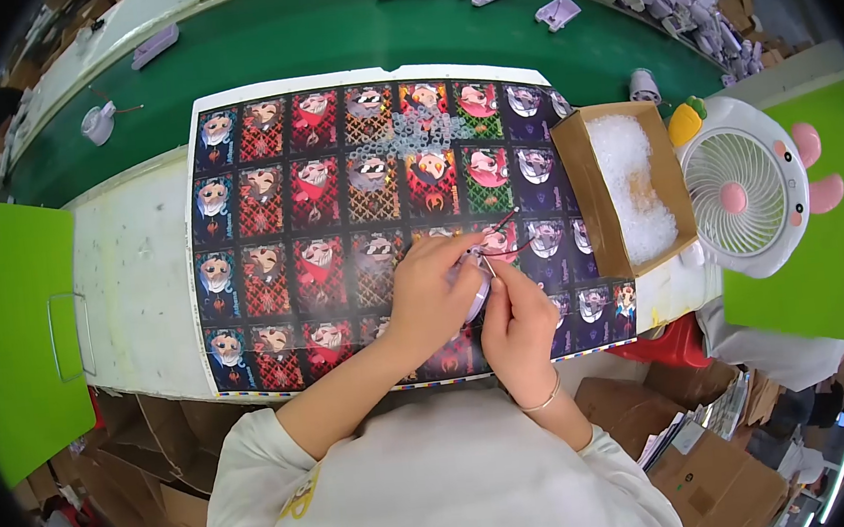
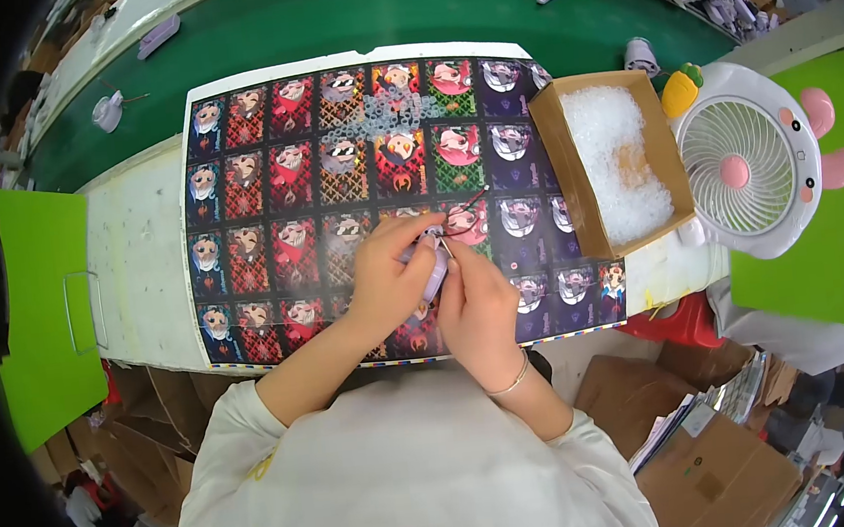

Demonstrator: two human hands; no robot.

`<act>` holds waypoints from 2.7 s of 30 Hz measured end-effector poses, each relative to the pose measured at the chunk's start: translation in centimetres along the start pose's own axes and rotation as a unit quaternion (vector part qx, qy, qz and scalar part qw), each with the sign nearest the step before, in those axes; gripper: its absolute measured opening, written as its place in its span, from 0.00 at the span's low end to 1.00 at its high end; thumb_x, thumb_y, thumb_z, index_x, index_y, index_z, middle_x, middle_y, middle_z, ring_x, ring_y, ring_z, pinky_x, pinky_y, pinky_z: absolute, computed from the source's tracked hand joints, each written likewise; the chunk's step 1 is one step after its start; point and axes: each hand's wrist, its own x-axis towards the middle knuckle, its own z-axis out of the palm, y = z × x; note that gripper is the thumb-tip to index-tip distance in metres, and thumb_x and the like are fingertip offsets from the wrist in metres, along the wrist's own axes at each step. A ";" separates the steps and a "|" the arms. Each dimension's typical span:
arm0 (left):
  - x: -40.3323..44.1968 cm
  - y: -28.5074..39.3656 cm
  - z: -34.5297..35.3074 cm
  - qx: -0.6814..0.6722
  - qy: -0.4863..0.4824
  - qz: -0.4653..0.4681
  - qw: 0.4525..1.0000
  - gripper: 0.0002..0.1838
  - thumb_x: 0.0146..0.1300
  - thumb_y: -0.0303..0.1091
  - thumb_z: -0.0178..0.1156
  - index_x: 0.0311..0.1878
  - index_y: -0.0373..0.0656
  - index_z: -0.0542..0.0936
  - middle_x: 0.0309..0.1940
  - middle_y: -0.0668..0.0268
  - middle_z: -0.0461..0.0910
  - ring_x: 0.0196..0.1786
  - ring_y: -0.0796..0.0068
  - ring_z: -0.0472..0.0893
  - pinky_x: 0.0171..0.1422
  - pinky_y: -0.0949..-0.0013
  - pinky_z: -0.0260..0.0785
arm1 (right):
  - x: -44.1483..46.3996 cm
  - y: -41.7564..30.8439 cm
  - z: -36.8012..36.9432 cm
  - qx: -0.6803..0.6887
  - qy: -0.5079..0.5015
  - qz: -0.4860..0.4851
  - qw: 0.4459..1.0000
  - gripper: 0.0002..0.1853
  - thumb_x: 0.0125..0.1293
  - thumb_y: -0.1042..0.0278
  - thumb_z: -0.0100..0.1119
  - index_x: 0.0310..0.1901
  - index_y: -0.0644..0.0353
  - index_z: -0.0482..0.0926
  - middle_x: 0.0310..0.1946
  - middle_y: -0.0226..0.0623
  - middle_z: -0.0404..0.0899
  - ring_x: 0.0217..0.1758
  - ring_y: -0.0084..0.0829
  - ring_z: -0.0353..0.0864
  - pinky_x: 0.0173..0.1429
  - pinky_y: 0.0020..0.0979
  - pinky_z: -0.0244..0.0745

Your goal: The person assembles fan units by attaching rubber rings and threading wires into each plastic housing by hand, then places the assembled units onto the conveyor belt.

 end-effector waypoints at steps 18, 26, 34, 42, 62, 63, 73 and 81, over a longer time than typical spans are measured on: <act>0.0 1.0 -3.7 -0.108 -0.054 -0.121 0.985 0.12 0.70 0.28 0.53 0.49 0.36 0.84 0.37 0.59 0.84 0.40 0.66 0.82 0.49 0.64 0.73 | 13.0 2.1 -6.1 -0.152 -0.366 -0.170 0.902 0.09 0.58 0.74 0.57 0.38 0.62 0.84 0.31 0.47 0.81 0.37 0.50 0.83 0.43 0.45 0.78; 16.8 -1.6 -17.9 0.280 -0.001 0.140 0.950 0.14 0.73 0.34 0.51 0.49 0.38 0.83 0.40 0.56 0.84 0.46 0.62 0.82 0.53 0.60 0.74 | 17.2 3.3 -7.8 -0.130 -0.197 -0.202 0.951 0.24 0.59 0.70 0.65 0.58 0.61 0.74 0.58 0.53 0.68 0.62 0.55 0.68 0.69 0.48 0.66; 26.2 -8.2 -19.6 0.590 0.053 0.209 0.778 0.15 0.61 0.32 0.59 0.52 0.42 0.80 0.55 0.54 0.76 0.57 0.52 0.73 0.61 0.52 0.69 | 35.0 19.4 -8.2 -0.457 -0.140 0.237 0.846 0.18 0.65 0.68 0.54 0.54 0.66 0.81 0.62 0.62 0.74 0.64 0.58 0.77 0.65 0.47 0.76; 13.6 0.3 -16.5 0.238 0.052 0.173 0.954 0.22 0.66 0.31 0.56 0.62 0.38 0.74 0.60 0.54 0.73 0.64 0.54 0.72 0.69 0.55 0.63 | 35.2 16.4 -7.5 -0.447 -0.160 0.147 0.868 0.31 0.57 0.62 0.67 0.60 0.69 0.72 0.59 0.61 0.75 0.60 0.55 0.79 0.63 0.41 0.77; -2.7 0.3 -8.4 0.192 -0.054 0.169 0.965 0.18 0.55 0.30 0.66 0.51 0.44 0.81 0.52 0.60 0.79 0.56 0.54 0.76 0.61 0.50 0.65 | 15.6 8.2 3.8 -0.058 -0.071 -0.090 0.992 0.07 0.59 0.78 0.61 0.40 0.62 0.81 0.36 0.44 0.78 0.38 0.45 0.81 0.44 0.42 0.77; -2.6 0.4 -8.2 0.197 -0.044 0.186 0.961 0.18 0.54 0.29 0.66 0.50 0.44 0.82 0.52 0.61 0.79 0.56 0.54 0.76 0.61 0.50 0.65 | 15.8 8.3 4.0 -0.066 -0.066 -0.124 0.988 0.07 0.59 0.78 0.62 0.40 0.62 0.81 0.35 0.44 0.78 0.38 0.45 0.81 0.43 0.43 0.77; -0.9 4.5 -9.4 0.085 -0.052 0.264 0.959 0.16 0.50 0.22 0.64 0.45 0.36 0.81 0.46 0.60 0.81 0.50 0.54 0.78 0.55 0.55 0.71 | 11.7 -0.2 -1.4 0.160 -0.113 -0.086 0.977 0.05 0.55 0.80 0.67 0.32 0.62 0.79 0.29 0.37 0.77 0.28 0.33 0.76 0.35 0.30 0.73; 0.0 4.0 -7.5 0.094 -0.054 0.284 0.953 0.15 0.51 0.25 0.63 0.44 0.37 0.81 0.41 0.60 0.81 0.46 0.57 0.79 0.49 0.59 0.73 | 6.0 -4.8 -3.6 0.130 -0.114 -0.259 0.950 0.15 0.44 0.82 0.73 0.36 0.62 0.82 0.31 0.38 0.78 0.28 0.34 0.78 0.30 0.30 0.73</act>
